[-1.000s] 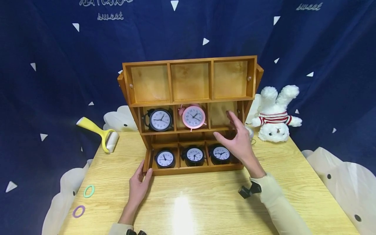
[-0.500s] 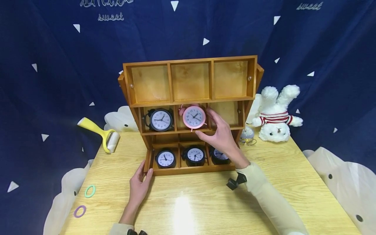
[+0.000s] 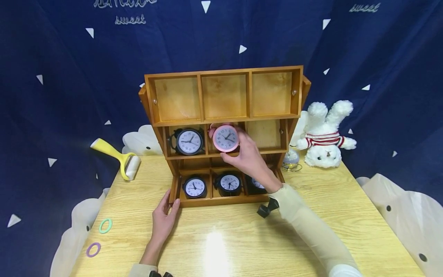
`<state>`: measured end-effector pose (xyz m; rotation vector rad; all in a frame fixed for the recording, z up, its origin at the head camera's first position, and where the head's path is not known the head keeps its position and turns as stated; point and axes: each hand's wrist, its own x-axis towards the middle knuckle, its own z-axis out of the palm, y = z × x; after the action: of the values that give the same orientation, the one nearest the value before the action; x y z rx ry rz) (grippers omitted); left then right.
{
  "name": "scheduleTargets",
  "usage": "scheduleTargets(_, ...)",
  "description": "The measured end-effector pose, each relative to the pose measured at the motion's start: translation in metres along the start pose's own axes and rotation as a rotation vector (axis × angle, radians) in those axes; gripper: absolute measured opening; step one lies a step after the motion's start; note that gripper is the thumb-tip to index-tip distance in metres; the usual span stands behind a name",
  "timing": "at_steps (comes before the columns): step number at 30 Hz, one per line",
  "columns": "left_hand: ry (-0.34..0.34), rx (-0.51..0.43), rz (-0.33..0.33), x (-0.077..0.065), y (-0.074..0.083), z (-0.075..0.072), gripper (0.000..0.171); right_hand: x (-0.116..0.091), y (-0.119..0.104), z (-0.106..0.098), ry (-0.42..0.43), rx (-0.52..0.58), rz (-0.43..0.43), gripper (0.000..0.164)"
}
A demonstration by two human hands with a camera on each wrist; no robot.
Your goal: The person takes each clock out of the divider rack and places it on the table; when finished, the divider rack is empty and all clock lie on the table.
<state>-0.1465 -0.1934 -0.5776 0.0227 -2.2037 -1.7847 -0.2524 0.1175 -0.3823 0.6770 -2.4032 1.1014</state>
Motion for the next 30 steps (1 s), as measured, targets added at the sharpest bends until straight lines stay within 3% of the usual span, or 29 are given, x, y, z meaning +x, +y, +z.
scheduleTargets(16, -0.004, -0.027, 0.016, 0.001, 0.002, 0.001, 0.058, 0.007, -0.011, 0.015, 0.077, -0.122, 0.063, 0.090)
scheduleTargets(24, 0.004, -0.012, -0.008, -0.004, 0.015, 0.001, 0.059, 0.005, -0.006, 0.023, 0.142, -0.122, 0.012, 0.091)
scheduleTargets(30, 0.007, -0.007, -0.011, -0.007, 0.038, 0.000, 0.057, 0.005, -0.001, 0.028, 0.180, -0.085, -0.004, 0.089)
